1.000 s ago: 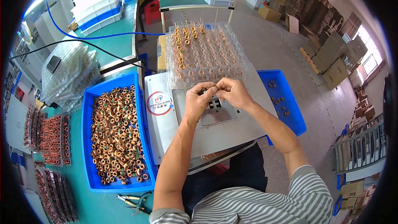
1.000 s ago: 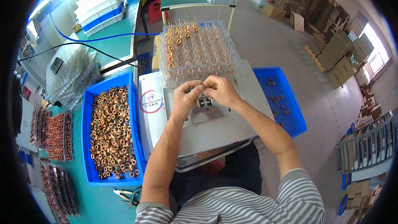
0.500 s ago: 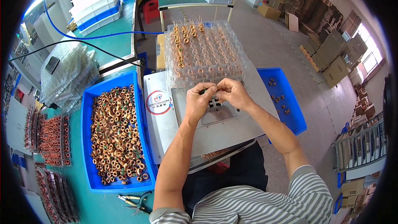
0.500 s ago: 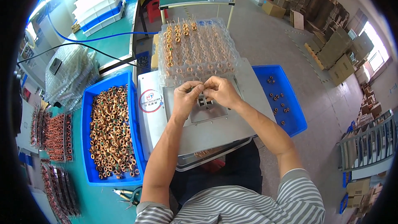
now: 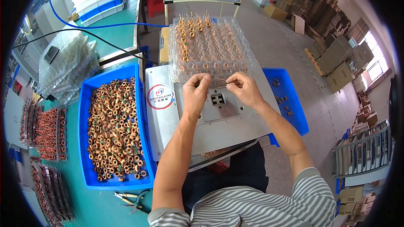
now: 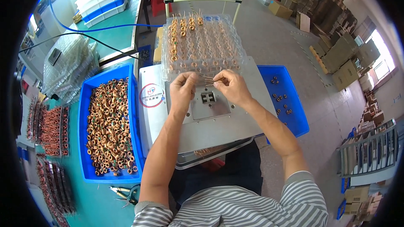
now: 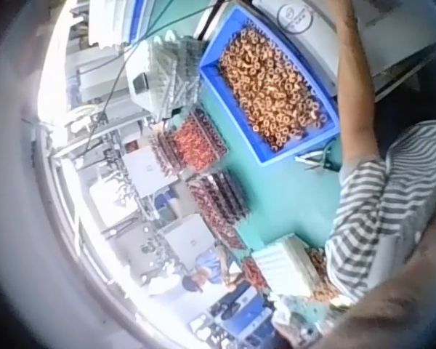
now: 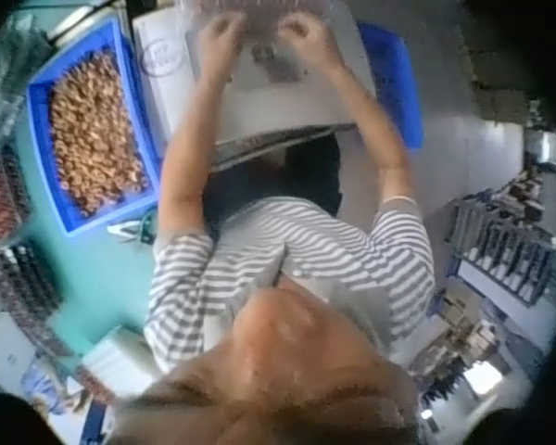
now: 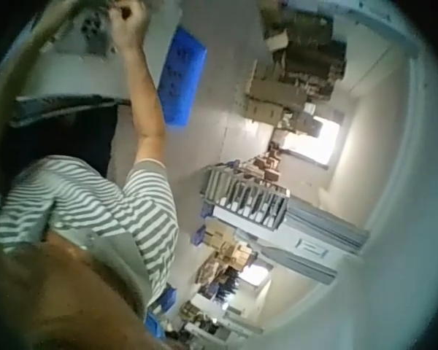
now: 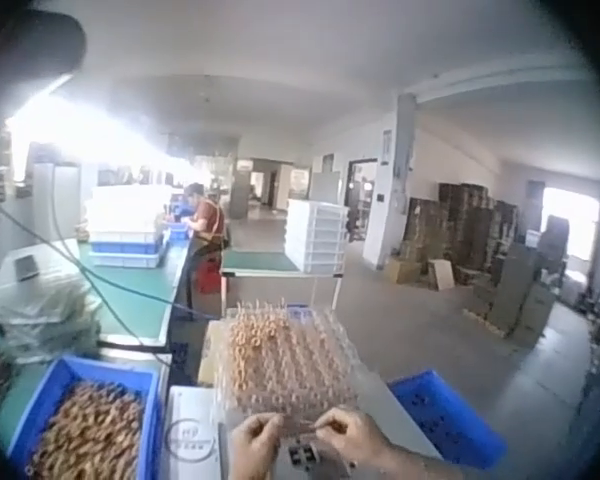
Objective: Assembling small hardware components using a workbench fixture.
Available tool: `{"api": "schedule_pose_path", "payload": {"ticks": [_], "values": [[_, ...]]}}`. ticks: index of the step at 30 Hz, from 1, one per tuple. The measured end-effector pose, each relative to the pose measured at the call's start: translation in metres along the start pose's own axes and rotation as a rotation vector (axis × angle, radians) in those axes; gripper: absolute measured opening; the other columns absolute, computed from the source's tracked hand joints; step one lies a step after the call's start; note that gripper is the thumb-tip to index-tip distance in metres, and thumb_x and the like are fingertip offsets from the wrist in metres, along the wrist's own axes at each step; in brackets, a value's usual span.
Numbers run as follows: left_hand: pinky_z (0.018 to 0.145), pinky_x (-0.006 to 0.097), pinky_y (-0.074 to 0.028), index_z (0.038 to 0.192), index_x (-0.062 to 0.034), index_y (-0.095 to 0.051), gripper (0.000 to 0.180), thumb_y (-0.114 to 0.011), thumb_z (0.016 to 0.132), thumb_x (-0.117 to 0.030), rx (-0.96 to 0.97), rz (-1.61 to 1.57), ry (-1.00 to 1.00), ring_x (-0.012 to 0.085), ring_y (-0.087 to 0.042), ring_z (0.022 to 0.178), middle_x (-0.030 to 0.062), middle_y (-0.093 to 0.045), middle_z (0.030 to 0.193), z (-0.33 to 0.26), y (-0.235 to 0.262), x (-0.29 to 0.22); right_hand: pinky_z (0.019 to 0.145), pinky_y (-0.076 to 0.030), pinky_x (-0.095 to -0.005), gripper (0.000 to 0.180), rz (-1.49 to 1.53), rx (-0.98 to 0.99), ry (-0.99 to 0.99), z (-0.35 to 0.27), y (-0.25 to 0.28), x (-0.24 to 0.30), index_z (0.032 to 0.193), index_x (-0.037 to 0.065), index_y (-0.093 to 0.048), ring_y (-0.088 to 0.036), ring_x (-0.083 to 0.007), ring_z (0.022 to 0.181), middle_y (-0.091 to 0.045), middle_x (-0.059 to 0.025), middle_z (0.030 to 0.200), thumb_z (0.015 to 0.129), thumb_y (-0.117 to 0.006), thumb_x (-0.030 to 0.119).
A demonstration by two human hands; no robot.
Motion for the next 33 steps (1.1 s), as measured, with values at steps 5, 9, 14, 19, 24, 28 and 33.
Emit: {"api": "schedule_pose_path", "payload": {"ticks": [5,9,14,19,24,28,33], "values": [[0.042,0.019,-0.033,0.095,-0.0032,-0.068,0.02,-0.069,0.091,-0.023,-0.054,-0.096,0.009,0.0028,-0.046,0.053,-0.0032,-0.057,0.07,0.001,0.007,0.001,0.07,-0.052,-0.031,0.014,-0.166,0.088,0.072,0.003,-0.005,0.01,0.094,0.0,-0.064,-0.064,-0.0184,0.077,-0.064,-0.0089,0.086,0.082,-0.069,0.005],[0.04,0.018,-0.029,0.094,-0.004,-0.066,0.018,-0.068,0.092,-0.021,-0.035,-0.132,0.024,0.003,-0.045,0.051,-0.0015,-0.058,0.072,0.002,0.007,0.005,0.074,-0.052,-0.0386,0.014,-0.358,0.204,0.237,0.003,-0.018,0.016,0.092,0.0,-0.064,-0.064,-0.0312,0.08,-0.063,-0.0151,0.088,0.079,-0.068,0.004],[0.04,0.018,-0.029,0.095,-0.0043,-0.066,0.017,-0.068,0.091,-0.021,-0.041,-0.136,0.019,0.0028,-0.045,0.052,-0.0014,-0.059,0.073,0.002,0.007,0.006,0.075,-0.05,-0.0417,0.013,-0.368,0.226,0.274,0.008,-0.03,0.015,0.09,0.001,-0.062,-0.062,-0.0335,0.082,-0.063,-0.015,0.087,0.079,-0.067,0.003],[0.04,0.018,-0.029,0.094,-0.0044,-0.066,0.017,-0.069,0.091,-0.021,-0.031,-0.123,0.014,0.0028,-0.045,0.052,-0.0014,-0.059,0.074,0.003,0.01,0.007,0.075,-0.05,-0.0426,0.016,-0.358,0.235,0.297,0.013,-0.035,0.019,0.091,0.001,-0.061,-0.062,-0.0337,0.084,-0.063,-0.015,0.086,0.077,-0.068,0.002],[0.046,0.019,-0.037,0.095,-0.0022,-0.068,0.02,-0.069,0.091,-0.022,-0.021,-0.119,0.019,0.0033,-0.047,0.057,-0.0024,-0.059,0.074,0.002,0.009,0.006,0.075,-0.05,-0.0415,0.017,-0.335,0.248,0.305,0.014,-0.034,0.019,0.09,0.001,-0.061,-0.063,-0.0327,0.085,-0.064,-0.0145,0.087,0.075,-0.069,0.002],[0.047,0.02,-0.037,0.095,-0.0019,-0.068,0.019,-0.068,0.091,-0.021,-0.012,-0.128,0.037,0.0035,-0.047,0.057,-0.0022,-0.06,0.075,0.001,0.009,0.006,0.075,-0.05,-0.0411,0.017,-0.319,0.254,0.291,0.013,-0.035,0.019,0.09,0.001,-0.061,-0.063,-0.0323,0.085,-0.064,-0.0142,0.088,0.075,-0.069,0.002],[0.047,0.02,-0.037,0.095,-0.0018,-0.068,0.019,-0.068,0.091,-0.021,-0.012,-0.099,0.026,0.0035,-0.047,0.057,-0.0022,-0.06,0.075,0.001,0.008,0.007,0.075,-0.051,-0.0417,0.016,-0.323,0.284,0.255,0.013,-0.045,0.008,0.089,0.002,-0.06,-0.063,-0.0326,0.086,-0.064,-0.014,0.088,0.075,-0.068,0.002]]}}
Point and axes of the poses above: each hand's wrist, its own z-axis towards the middle knuckle, its own y-axis out of the back of the hand, x = y × z, the point moved 8 cm from there along z, towards the middle knuckle
